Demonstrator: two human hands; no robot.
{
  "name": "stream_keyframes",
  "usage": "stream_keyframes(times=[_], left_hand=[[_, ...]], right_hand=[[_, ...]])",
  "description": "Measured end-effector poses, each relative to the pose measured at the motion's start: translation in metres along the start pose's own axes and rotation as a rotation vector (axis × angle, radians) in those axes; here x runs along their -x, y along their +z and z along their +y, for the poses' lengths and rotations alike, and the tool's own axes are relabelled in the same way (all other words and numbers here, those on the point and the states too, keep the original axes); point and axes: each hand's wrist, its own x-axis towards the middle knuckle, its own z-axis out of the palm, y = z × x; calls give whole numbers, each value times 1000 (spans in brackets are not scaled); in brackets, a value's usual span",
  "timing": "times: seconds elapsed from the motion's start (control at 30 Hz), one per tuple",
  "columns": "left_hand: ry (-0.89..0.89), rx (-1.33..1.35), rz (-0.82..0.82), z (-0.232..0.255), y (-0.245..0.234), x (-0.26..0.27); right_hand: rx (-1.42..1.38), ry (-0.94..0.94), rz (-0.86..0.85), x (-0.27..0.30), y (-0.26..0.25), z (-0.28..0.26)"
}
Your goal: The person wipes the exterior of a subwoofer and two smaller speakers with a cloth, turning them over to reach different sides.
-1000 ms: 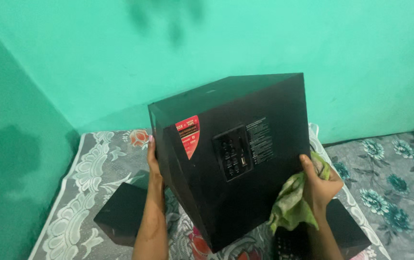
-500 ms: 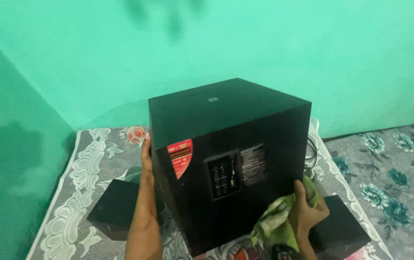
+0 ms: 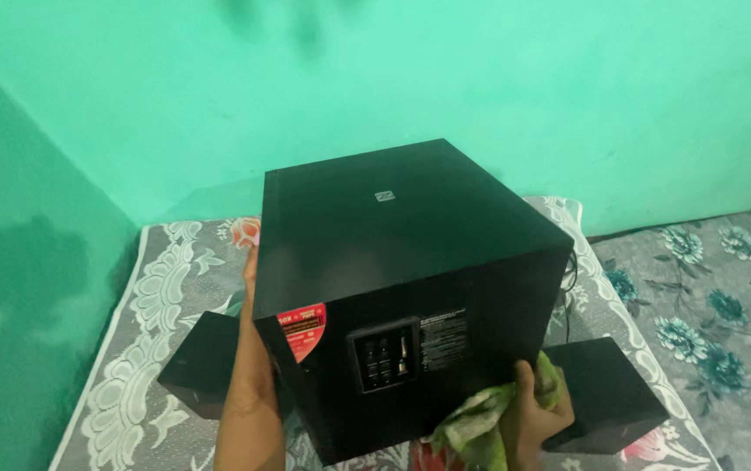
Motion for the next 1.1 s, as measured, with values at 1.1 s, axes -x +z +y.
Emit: stream_keyframes(times=[1.1], left_hand=[[-241,-508,253,65,126,57]], right_hand=[[-95,-13,-224,42,-39,24]])
